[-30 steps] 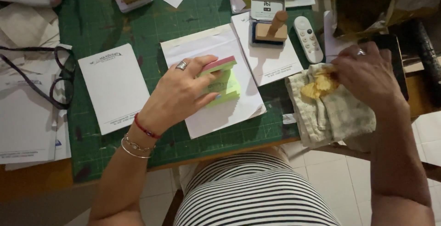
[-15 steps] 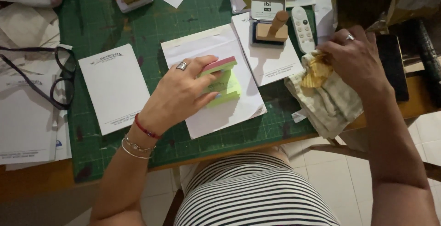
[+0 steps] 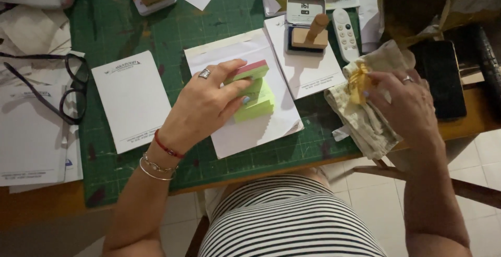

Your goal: A person is manually stamping a stack of sticky notes using a rubber stamp and an ink pad on a cluttered workbench.

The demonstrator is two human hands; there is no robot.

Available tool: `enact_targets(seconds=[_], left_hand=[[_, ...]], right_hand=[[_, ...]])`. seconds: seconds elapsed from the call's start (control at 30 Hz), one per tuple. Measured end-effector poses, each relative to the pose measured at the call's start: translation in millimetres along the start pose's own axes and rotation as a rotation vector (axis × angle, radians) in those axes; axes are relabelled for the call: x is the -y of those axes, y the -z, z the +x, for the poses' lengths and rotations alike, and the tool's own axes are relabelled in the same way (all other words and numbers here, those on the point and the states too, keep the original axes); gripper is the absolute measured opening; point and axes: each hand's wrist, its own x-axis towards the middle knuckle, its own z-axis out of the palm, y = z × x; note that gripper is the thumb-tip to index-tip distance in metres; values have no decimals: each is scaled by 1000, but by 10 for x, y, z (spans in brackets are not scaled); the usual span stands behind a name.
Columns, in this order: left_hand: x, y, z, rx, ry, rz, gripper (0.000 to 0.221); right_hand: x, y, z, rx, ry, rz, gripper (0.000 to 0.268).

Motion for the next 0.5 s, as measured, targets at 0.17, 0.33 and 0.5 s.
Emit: enact_targets(seconds=[0.17,0.33,0.5], left_hand=[[-1,10,4,-6,7,-8,33],[-9,7,10,-19,3,24,31],[-14,29,15,-6,12,-11,30]], right_hand=[[51,-53,-56,-70,-19,66,46],[13,-53,-70,-61,-51,80,53],[-171,-37,-183,-149,76,147,12]])
